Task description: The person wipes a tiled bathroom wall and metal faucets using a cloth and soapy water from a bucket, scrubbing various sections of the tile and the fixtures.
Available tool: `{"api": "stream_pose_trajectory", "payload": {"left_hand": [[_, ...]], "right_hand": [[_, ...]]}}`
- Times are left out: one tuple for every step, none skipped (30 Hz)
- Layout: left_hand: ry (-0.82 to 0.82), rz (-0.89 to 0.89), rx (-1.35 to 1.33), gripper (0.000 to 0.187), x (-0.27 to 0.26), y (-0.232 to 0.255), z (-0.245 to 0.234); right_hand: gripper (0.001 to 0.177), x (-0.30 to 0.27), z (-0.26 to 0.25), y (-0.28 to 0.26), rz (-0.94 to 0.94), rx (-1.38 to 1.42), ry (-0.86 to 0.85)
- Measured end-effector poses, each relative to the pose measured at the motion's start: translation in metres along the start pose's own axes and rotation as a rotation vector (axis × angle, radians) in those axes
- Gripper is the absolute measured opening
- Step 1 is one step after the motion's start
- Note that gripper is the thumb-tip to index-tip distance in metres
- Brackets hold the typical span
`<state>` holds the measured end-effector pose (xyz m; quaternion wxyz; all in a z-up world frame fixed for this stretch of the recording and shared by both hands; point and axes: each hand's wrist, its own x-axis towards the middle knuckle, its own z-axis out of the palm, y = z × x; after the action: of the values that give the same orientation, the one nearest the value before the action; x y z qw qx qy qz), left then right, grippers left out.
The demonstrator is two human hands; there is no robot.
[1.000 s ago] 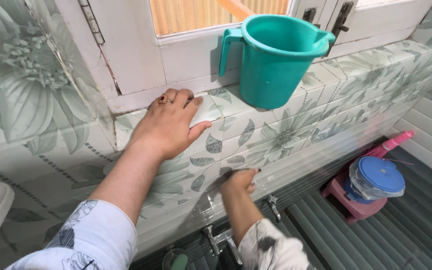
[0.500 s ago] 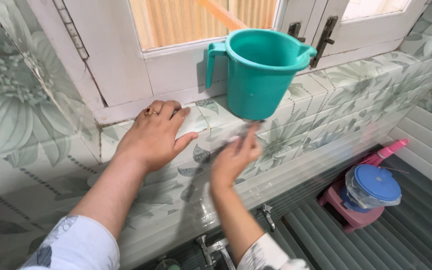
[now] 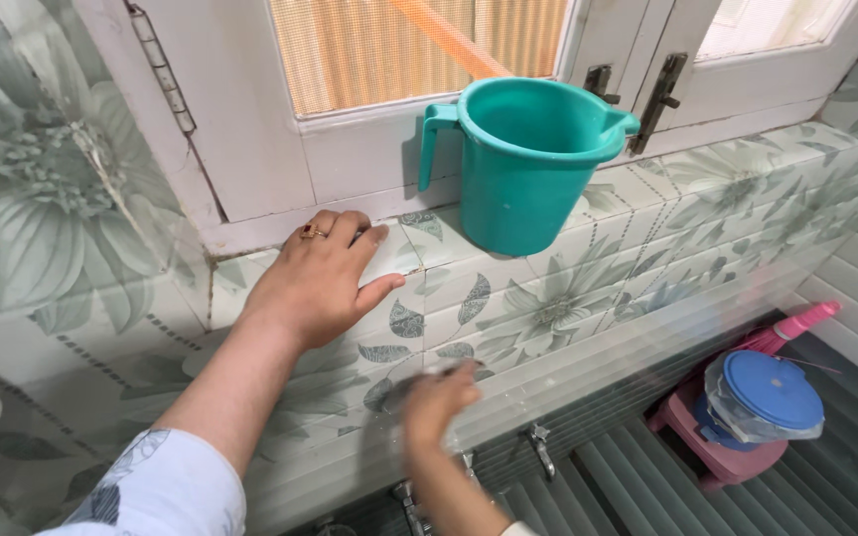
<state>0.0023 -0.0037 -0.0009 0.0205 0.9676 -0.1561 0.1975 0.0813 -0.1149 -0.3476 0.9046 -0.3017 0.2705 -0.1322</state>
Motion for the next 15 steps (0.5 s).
{"api": "stream_pose_trajectory", "payload": {"left_hand": [[-0.006,0.003,-0.005,0.064,0.001,0.0,0.0],[-0.012,0.006,-0.011,0.064,0.001,0.0,0.0],[-0.012,0.002,-0.009,0.064,0.001,0.0,0.0],[0.0,0.009,-0.009,0.064,0.0,0.0,0.001],[0.012,0.017,-0.008,0.064,-0.001,0.0,0.001],[0.01,0.017,-0.009,0.064,-0.002,0.0,0.001],[0.004,0.013,-0.005,0.064,-0.003,0.001,0.002],[0.003,0.011,0.001,0.064,-0.001,0.0,0.001],[0.006,0.012,0.002,0.064,0.001,-0.001,0.0],[0.005,0.013,0.008,0.064,0.0,0.0,0.0],[0.004,0.015,0.014,0.064,-0.001,0.0,0.001],[0.002,0.014,0.015,0.064,-0.002,0.0,0.001],[0.005,0.014,0.013,0.064,-0.002,0.001,0.002],[0.006,0.015,0.014,0.064,-0.002,0.0,0.002],[0.001,0.015,0.017,0.064,-0.002,-0.001,0.001]], "right_hand": [[0.053,-0.06,0.013,0.001,-0.294,-0.335,-0.118],[0.072,-0.104,0.029,-0.012,-0.588,-0.67,-0.241],[0.072,-0.134,0.044,-0.03,-0.586,-0.67,-0.245],[0.077,-0.157,0.057,-0.047,-0.754,-0.707,-0.32],[0.081,-0.171,0.067,-0.061,-0.923,-0.74,-0.397],[0.081,-0.176,0.074,-0.076,-0.921,-0.741,-0.396],[0.077,-0.173,0.078,-0.09,-1.029,-0.76,-0.439],[0.073,-0.164,0.082,-0.103,-1.142,-0.774,-0.483],[0.071,-0.152,0.084,-0.114,-1.117,-0.791,-0.484],[0.07,-0.136,0.081,-0.124,-1.087,-0.814,-0.485],[0.07,-0.117,0.081,-0.13,-1.068,-0.786,-0.407],[0.07,-0.095,0.083,-0.134,-1.048,-0.753,-0.328],[0.066,-0.071,0.08,-0.14,-1.035,-0.66,-0.306],[0.062,-0.045,0.076,-0.146,-1.018,-0.566,-0.282],[0.056,-0.018,0.073,-0.154,-0.95,-0.567,-0.152]]}}
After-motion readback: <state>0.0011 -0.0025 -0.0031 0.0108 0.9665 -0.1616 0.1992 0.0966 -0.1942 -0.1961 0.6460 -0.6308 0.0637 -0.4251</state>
